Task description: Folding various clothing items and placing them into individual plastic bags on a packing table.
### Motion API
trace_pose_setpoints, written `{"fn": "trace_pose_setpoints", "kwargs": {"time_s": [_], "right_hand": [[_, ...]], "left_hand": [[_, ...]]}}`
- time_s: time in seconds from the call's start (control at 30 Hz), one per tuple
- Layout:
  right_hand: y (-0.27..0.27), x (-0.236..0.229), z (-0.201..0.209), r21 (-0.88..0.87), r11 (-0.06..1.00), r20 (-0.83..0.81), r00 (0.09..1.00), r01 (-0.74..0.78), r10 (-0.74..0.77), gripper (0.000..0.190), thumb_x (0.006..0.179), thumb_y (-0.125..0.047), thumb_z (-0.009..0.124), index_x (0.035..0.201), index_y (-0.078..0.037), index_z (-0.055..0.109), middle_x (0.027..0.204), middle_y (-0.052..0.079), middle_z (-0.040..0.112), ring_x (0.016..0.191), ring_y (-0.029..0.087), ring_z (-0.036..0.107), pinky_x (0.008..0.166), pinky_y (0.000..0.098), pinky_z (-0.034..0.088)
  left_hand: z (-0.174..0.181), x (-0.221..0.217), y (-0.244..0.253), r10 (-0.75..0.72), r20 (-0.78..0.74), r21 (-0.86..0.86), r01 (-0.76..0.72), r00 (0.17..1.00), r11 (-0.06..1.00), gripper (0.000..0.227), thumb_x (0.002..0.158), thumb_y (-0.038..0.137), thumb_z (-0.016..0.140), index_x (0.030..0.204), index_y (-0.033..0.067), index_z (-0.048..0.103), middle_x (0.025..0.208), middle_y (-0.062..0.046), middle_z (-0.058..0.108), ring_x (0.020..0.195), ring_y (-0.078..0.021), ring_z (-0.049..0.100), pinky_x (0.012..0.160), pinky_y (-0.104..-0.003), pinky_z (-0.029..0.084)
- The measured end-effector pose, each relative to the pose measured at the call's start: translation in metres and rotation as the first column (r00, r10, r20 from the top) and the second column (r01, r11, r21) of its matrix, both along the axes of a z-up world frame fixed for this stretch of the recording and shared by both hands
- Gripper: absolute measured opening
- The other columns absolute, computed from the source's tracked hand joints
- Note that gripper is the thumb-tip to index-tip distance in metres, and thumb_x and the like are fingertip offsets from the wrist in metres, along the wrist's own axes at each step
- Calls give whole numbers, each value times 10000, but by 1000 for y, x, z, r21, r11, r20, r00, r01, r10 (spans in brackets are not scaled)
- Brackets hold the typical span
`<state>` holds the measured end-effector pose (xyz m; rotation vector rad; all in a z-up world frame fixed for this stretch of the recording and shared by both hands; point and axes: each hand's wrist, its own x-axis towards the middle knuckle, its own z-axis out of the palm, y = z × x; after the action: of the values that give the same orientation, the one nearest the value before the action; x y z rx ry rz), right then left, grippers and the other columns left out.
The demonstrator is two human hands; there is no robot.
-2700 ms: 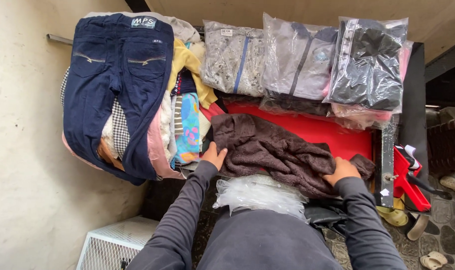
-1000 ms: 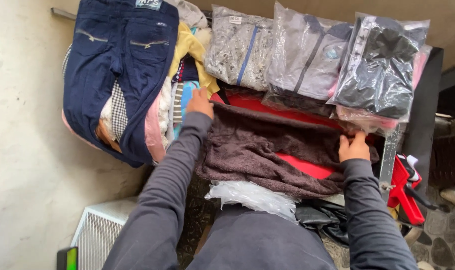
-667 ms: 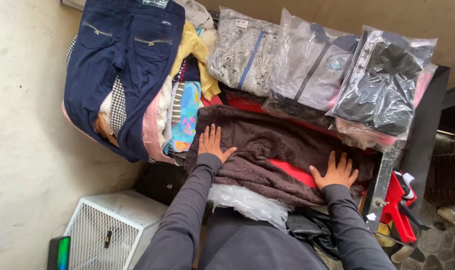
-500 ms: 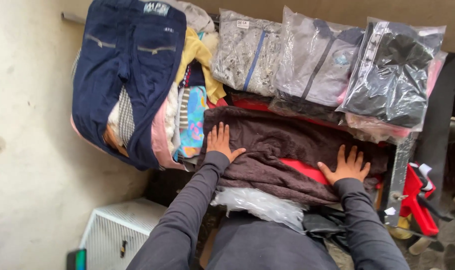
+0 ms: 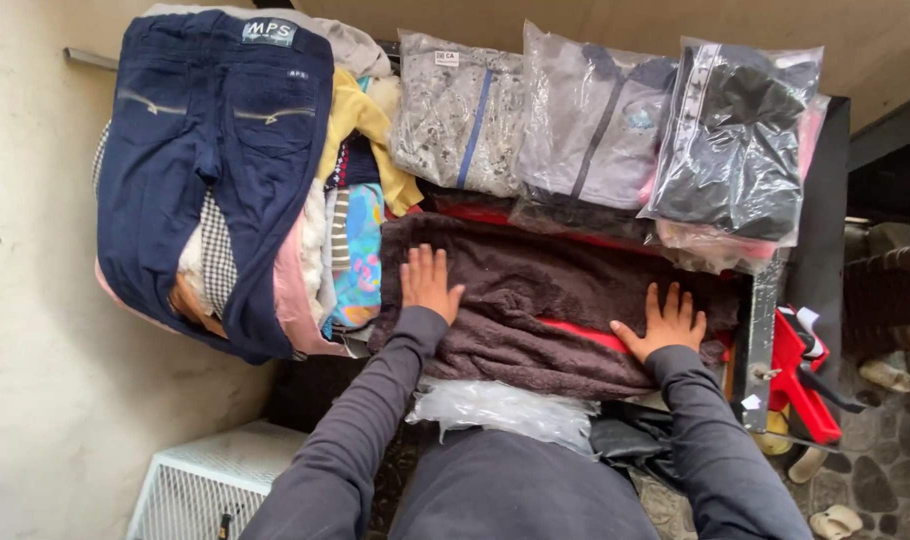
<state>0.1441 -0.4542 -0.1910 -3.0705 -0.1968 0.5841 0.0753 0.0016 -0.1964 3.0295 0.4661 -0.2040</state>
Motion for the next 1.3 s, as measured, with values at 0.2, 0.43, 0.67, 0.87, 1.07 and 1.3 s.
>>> {"fn": "trace_pose_setpoints", "kwargs": {"time_s": [0.2,0.43,0.67,0.87,1.07,1.3], "right_hand": [[5,7,5,-52,994,32,995,-97,98,1020,857,-896,383,1663,-294,207,1719,94,203,1592,346,124,1242,619,60],[-8,16,-23,39,997,221,973,-70,60,827,1001,-772,258,1664,-278,258,1708,66,283,1588,359,186,1266,618,107],[-15,19,0,38,999,94,995,-34,30,743,1022,-733,220,1656,-346,223,1720,-21,247,1586,273,205,1290,549,146],[-16,16,-31,93,968,595,793,-233,134,649,873,-587,612,1427,-249,616,1489,83,587,1359,339,584,1125,560,485],[-52,-49,-13,235,972,84,996,-4,-16,332,728,-228,575,1020,-165,720,1027,82,709,1008,354,664,935,477,526],[-68,-72,-15,215,972,180,982,-100,61,420,803,-350,682,1211,-259,710,1298,11,622,1023,356,625,937,501,532]], "left_hand": [[-43,-20,8,-75,247,-33,85,966,996,1095,857,866,440,1617,91,294,1677,-139,308,1557,-324,249,1280,-481,127],[-27,-6,-10,-79,30,-35,80,996,996,940,943,692,393,1651,122,157,1728,-110,138,1596,-289,61,1294,-476,-36],[-59,-4,18,-152,74,-136,161,986,978,918,953,781,369,1668,264,116,1739,-15,97,1584,-288,107,1293,-489,94],[-37,-10,14,-211,-33,-154,203,977,967,905,964,760,375,1668,257,108,1734,-48,111,1590,-284,102,1294,-480,96],[20,-100,36,-336,238,-12,349,911,937,116,695,188,634,782,176,558,867,-55,549,863,-323,517,711,-477,408],[34,-132,71,-490,-146,-155,470,859,869,704,706,196,645,1395,158,507,1468,-77,439,1285,-376,387,1074,-571,383]]}}
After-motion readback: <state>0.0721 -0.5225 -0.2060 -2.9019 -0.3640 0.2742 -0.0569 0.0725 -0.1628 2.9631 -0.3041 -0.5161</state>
